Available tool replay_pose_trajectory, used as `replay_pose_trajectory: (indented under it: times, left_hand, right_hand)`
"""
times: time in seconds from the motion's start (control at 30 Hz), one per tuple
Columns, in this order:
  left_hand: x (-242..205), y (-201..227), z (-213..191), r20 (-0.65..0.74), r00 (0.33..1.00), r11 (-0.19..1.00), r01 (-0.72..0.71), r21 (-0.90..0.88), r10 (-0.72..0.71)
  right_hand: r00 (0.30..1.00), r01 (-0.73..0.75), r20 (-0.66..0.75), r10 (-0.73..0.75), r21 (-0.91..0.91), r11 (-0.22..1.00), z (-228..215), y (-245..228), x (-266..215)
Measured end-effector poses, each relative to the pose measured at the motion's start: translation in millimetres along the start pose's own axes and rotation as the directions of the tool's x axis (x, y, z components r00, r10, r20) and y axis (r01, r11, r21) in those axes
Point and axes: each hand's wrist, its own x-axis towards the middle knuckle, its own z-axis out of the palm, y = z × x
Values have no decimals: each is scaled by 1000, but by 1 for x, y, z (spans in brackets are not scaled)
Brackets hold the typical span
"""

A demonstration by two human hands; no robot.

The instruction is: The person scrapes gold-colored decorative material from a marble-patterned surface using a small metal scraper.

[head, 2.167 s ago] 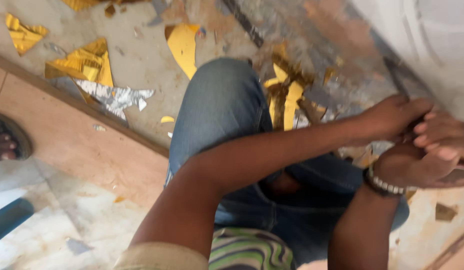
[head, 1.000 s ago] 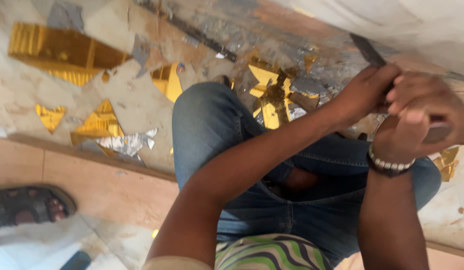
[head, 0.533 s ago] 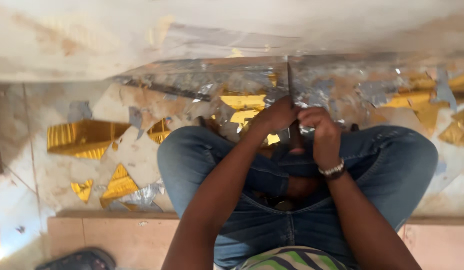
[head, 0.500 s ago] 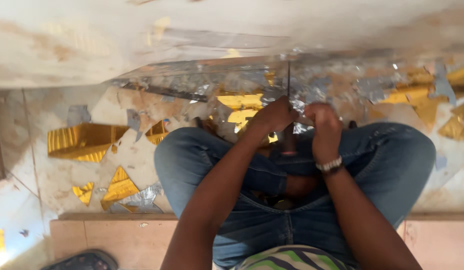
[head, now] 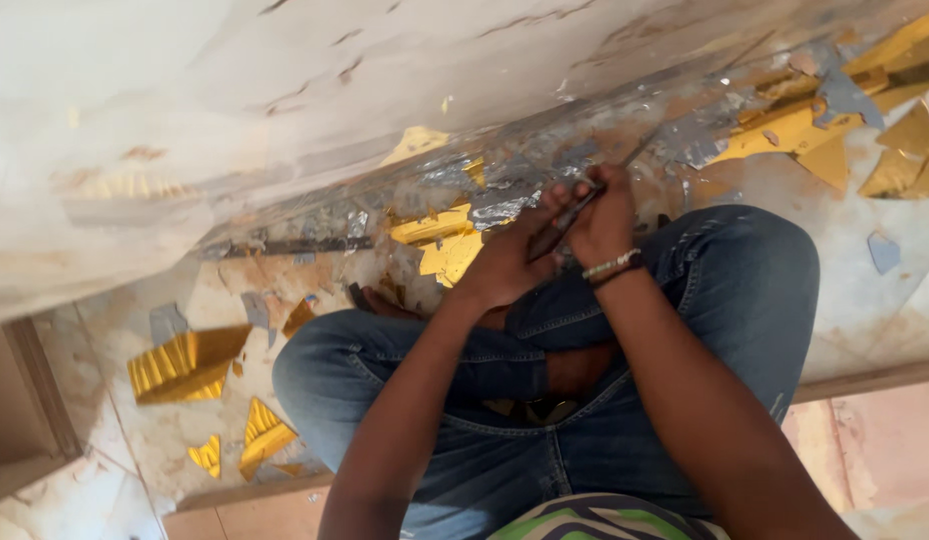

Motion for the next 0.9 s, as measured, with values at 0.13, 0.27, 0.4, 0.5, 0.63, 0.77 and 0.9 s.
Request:
replay_pose_trajectory:
  times: [0.13, 0.27, 0.4, 0.5, 0.63, 0.77, 0.9]
  left_hand:
    - [3, 12, -24, 21, 981, 982, 191, 5, -191]
    - [13, 15, -40, -97, 977, 981, 185, -64, -191]
    - [21, 11, -36, -394, 915, 982, -11, 187, 85]
    - [34, 2, -33, -273, 962, 988, 67, 138, -27]
    - [55, -25, -59, 18, 1000, 981, -28, 190, 26]
    - [63, -45, -82, -39, 963, 951, 271, 147, -268]
    - [77, -43, -52, -291, 951, 973, -32, 230, 100]
  right_hand:
    - [981, -11, 191, -28, 197, 980, 27, -14, 2]
    - [980, -113, 187, 74, 207, 972, 66, -5, -11]
    - [994, -84, 94, 61, 269, 959, 70, 19, -5]
    - [924, 60, 335, -183, 346, 936, 51, 29, 18]
    - [901, 259, 336, -275, 92, 961, 66, 35, 20]
    - [995, 73, 67, -77, 66, 995, 121, 43, -5]
    - [967, 200, 140, -215, 110, 974, 116, 36, 9]
